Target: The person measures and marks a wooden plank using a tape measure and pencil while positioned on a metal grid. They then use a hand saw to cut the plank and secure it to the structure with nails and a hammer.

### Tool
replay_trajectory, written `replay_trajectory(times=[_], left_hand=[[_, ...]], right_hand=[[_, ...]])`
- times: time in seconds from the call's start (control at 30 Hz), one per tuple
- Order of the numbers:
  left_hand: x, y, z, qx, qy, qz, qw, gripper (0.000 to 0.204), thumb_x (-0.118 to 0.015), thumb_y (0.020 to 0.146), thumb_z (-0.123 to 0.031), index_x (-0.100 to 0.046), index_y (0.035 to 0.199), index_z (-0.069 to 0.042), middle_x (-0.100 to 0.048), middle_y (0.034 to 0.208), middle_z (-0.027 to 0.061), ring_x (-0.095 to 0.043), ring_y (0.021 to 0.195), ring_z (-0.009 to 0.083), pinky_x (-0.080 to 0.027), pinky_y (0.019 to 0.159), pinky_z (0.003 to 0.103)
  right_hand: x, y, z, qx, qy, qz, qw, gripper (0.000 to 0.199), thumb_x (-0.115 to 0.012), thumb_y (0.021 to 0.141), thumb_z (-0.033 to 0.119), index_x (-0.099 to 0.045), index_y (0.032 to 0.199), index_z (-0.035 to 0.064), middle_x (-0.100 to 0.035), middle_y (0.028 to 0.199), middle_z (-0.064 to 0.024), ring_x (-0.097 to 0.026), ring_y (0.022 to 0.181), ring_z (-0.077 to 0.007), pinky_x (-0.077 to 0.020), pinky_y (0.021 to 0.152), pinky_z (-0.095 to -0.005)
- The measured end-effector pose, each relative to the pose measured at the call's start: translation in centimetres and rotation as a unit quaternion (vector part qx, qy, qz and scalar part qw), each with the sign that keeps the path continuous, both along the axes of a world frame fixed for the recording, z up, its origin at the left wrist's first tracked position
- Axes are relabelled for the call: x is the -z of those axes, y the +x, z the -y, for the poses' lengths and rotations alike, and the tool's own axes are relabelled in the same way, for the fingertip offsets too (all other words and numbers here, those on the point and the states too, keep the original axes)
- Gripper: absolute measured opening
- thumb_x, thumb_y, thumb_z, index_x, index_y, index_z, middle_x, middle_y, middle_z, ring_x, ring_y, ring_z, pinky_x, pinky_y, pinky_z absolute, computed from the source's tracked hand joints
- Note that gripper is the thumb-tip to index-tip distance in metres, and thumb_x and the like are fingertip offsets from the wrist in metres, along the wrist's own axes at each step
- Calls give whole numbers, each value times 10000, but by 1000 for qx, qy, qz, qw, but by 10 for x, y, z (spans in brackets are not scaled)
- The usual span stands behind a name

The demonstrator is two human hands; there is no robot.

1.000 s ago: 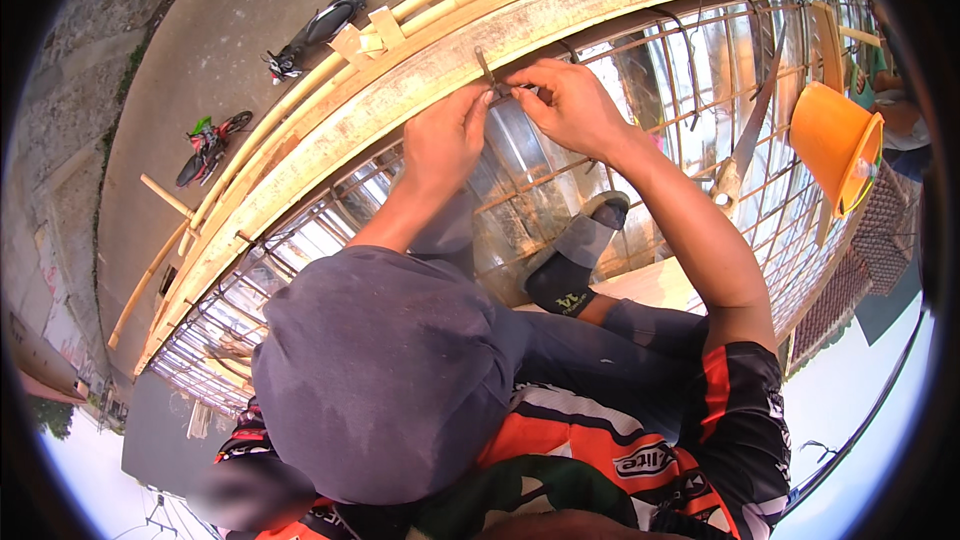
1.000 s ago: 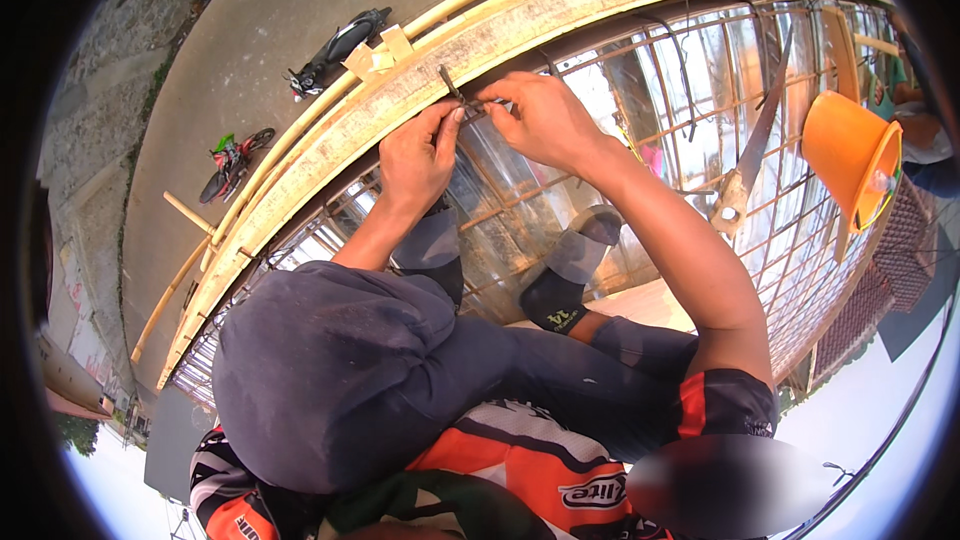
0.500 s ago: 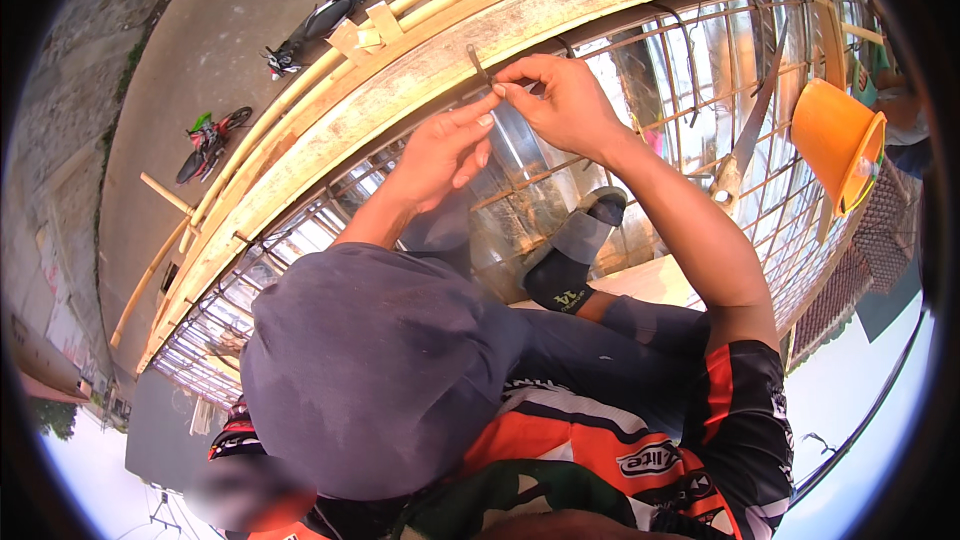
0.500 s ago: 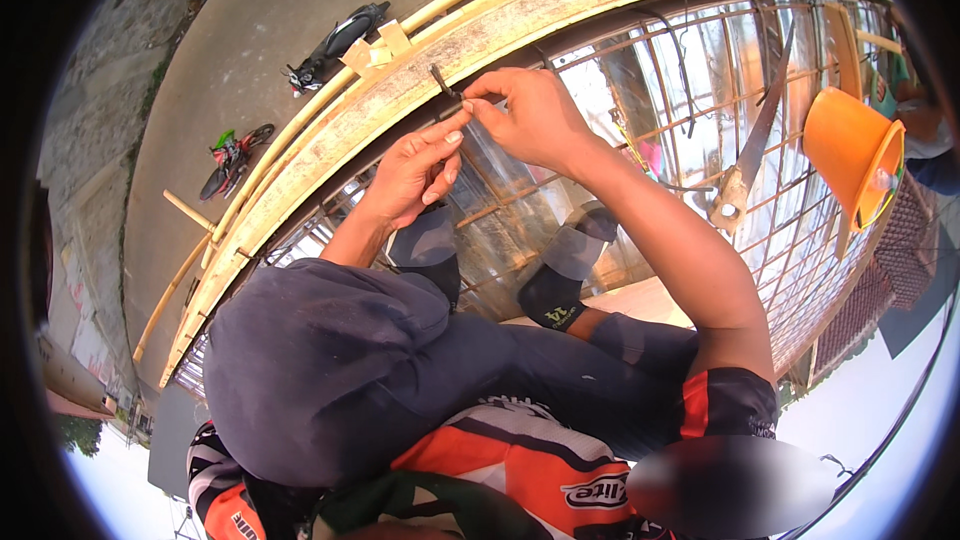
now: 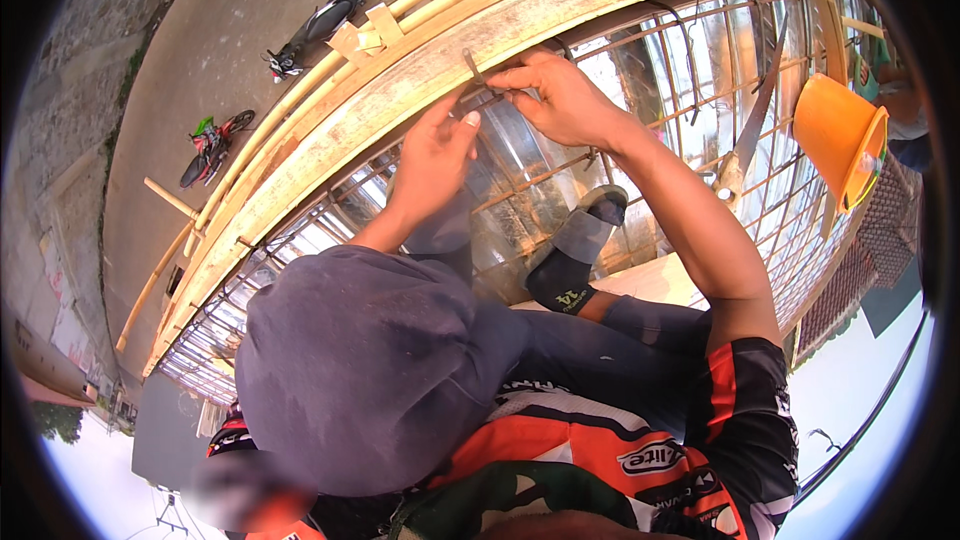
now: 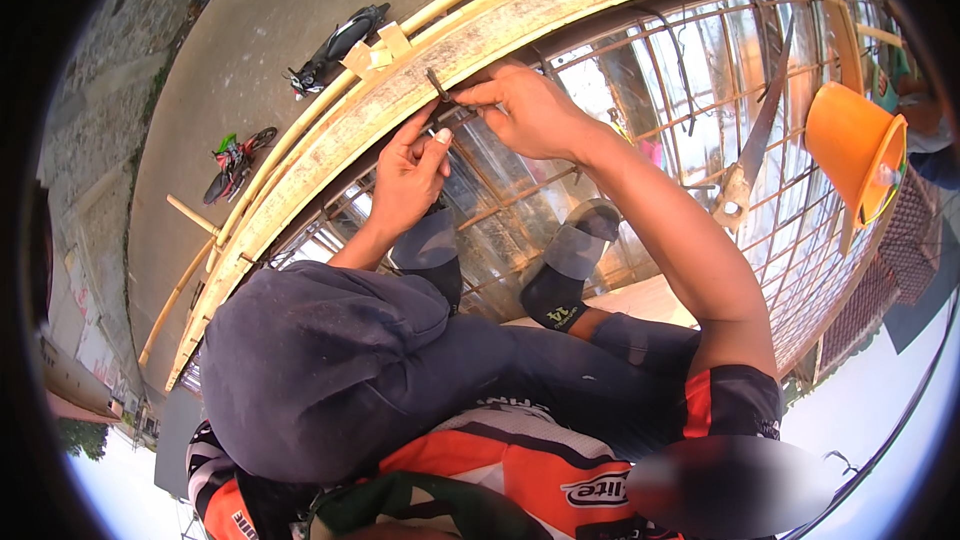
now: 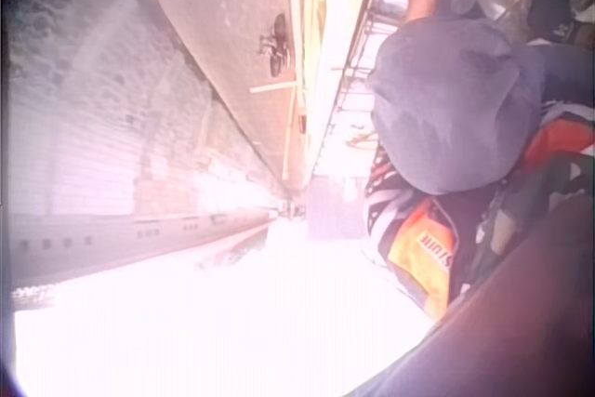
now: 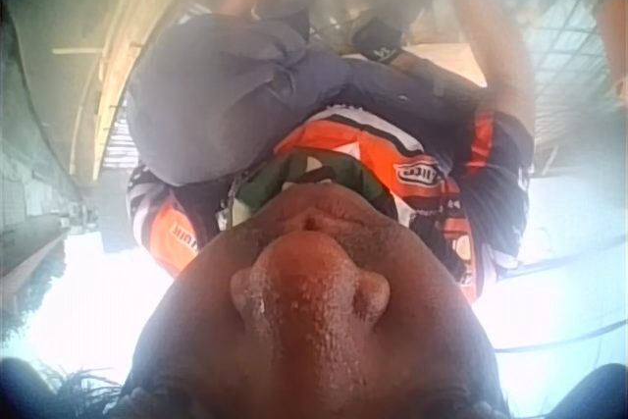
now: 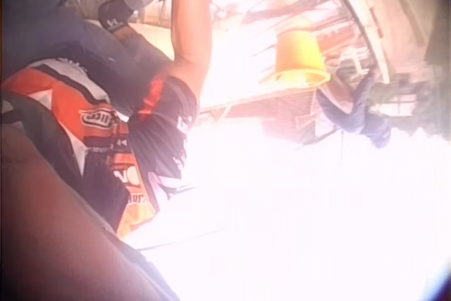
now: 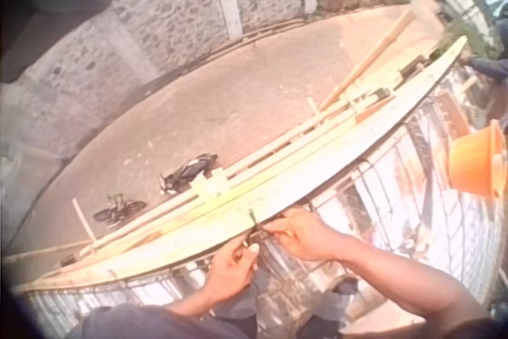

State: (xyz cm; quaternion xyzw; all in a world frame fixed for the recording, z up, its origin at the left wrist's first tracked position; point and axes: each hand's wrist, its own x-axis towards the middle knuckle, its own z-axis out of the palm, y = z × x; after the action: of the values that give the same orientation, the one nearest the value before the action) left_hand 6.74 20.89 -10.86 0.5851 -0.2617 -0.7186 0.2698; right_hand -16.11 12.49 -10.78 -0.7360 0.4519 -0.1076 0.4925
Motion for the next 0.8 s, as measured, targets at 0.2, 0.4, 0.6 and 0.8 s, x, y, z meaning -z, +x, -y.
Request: replay_trajectory(times=[0.2,0.4,0.6,0.8], left_hand=[[3,-12,1,-49,-36,-21,998,501,-677,1135,-187,-552,1608,-79,-603,760,-33,-469,581,19,-357,488,220],[9,-11,1,-56,-69,-5,996,454,-708,1100,-128,-601,1527,-18,-572,739,-53,-454,564,15,-351,480,220],[-23,1,10,-28,16,-73,997,497,-721,1054,-76,-604,1532,-9,-554,746,-76,-488,643,9,-381,585,230],[-30,8,14,3,56,-155,986,602,-690,1047,-47,-518,1623,-23,-544,742,-51,-455,589,34,-360,543,229]], right_hand=[[-6,11,3,36,107,-18,993,359,-699,967,170,-763,1298,47,-708,1099,-190,-659,902,-263,-520,790,-391],[-39,13,8,65,31,-74,995,286,-717,949,178,-783,1168,7,-782,1163,-221,-725,1154,-372,-561,1003,-459],[-35,19,-3,145,150,24,978,372,-835,996,367,-777,1148,32,-807,1029,-98,-712,889,-162,-545,777,-351],[-29,30,-5,176,113,42,977,298,-822,1009,316,-803,1108,35,-808,914,-53,-592,671,-80,-465,596,-283]])
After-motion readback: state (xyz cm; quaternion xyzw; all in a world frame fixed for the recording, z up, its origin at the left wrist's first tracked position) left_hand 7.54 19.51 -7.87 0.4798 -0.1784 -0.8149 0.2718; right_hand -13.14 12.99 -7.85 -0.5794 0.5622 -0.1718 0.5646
